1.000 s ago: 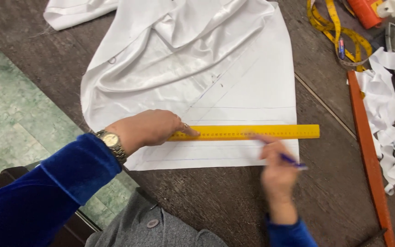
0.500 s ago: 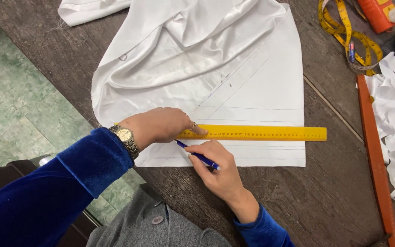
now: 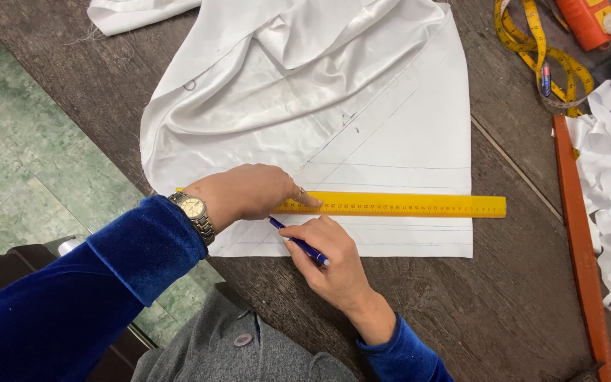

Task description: Drawing parallel lines on a piece of white fabric using a yellow ruler and a blue pen for pattern marking.

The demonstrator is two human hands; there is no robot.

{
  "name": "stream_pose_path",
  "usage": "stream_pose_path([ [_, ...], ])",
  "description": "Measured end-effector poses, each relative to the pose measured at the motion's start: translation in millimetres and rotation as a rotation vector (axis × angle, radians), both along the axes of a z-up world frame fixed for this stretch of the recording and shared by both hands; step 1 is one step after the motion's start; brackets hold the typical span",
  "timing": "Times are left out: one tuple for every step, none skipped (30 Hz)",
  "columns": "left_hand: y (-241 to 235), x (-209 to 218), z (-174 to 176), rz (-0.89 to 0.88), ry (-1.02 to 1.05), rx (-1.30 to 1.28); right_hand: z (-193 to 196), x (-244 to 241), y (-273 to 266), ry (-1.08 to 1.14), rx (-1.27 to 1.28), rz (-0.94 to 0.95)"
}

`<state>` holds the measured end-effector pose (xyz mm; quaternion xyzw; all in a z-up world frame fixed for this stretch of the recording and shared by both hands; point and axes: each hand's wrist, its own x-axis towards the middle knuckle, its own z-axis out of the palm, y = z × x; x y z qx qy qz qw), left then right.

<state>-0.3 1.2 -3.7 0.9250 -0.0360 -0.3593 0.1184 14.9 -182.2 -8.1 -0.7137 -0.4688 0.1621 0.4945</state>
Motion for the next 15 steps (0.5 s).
stream_pose_path([
  [-0.5,0.0,2.6,0.0,0.0,0.0,-0.9,0.1,0.0,0.0,0.0,0.0],
  [-0.9,0.0,5.2,0.01,0.0,-0.003,-1.8,0.2,-0.1,-0.006,-0.001,0.001],
  [-1.5,-0.2,7.9,0.019,0.0,-0.007,-2.7,0.2,-0.1,-0.011,-0.003,0.001],
  [-1.6,-0.3,9.3,0.019,0.0,-0.007,-2.2,0.2,0.1,-0.01,-0.003,0.001],
  [-1.8,-0.4,10.6,0.024,0.006,-0.005,-1.8,0.4,0.2,-0.013,-0.003,0.003],
  [-2.0,-0.5,12.0,0.029,0.012,-0.003,-1.3,0.5,0.3,-0.015,-0.004,0.005],
  [-1.8,-0.4,9.8,0.029,0.012,-0.004,-1.6,0.4,0.4,-0.015,-0.004,0.004],
  [-1.6,-0.3,7.7,0.027,0.007,-0.003,-1.7,0.2,0.4,-0.014,-0.006,0.006],
  [-1.4,-0.2,5.6,0.024,0.002,-0.003,-1.9,0.1,0.5,-0.013,-0.009,0.007],
  [-1.5,0.0,5.7,0.024,0.002,-0.003,-2.4,-0.2,0.6,-0.013,-0.009,0.007],
  [-1.5,0.0,5.8,0.023,0.003,-0.004,-3.1,-0.5,0.7,-0.013,-0.01,0.004],
  [-1.5,0.0,5.8,0.021,0.004,-0.004,-3.8,-0.9,0.9,-0.013,-0.01,0.001],
  [-1.4,0.0,7.5,0.021,0.004,-0.004,-3.3,-0.7,1.1,-0.012,-0.01,0.001],
  [-1.4,0.1,9.2,0.023,0.01,-0.003,-2.8,-0.6,1.4,-0.011,-0.014,0.005],
  [-1.5,0.3,10.8,0.024,0.015,-0.002,-2.2,-0.2,1.5,-0.01,-0.018,0.009],
])
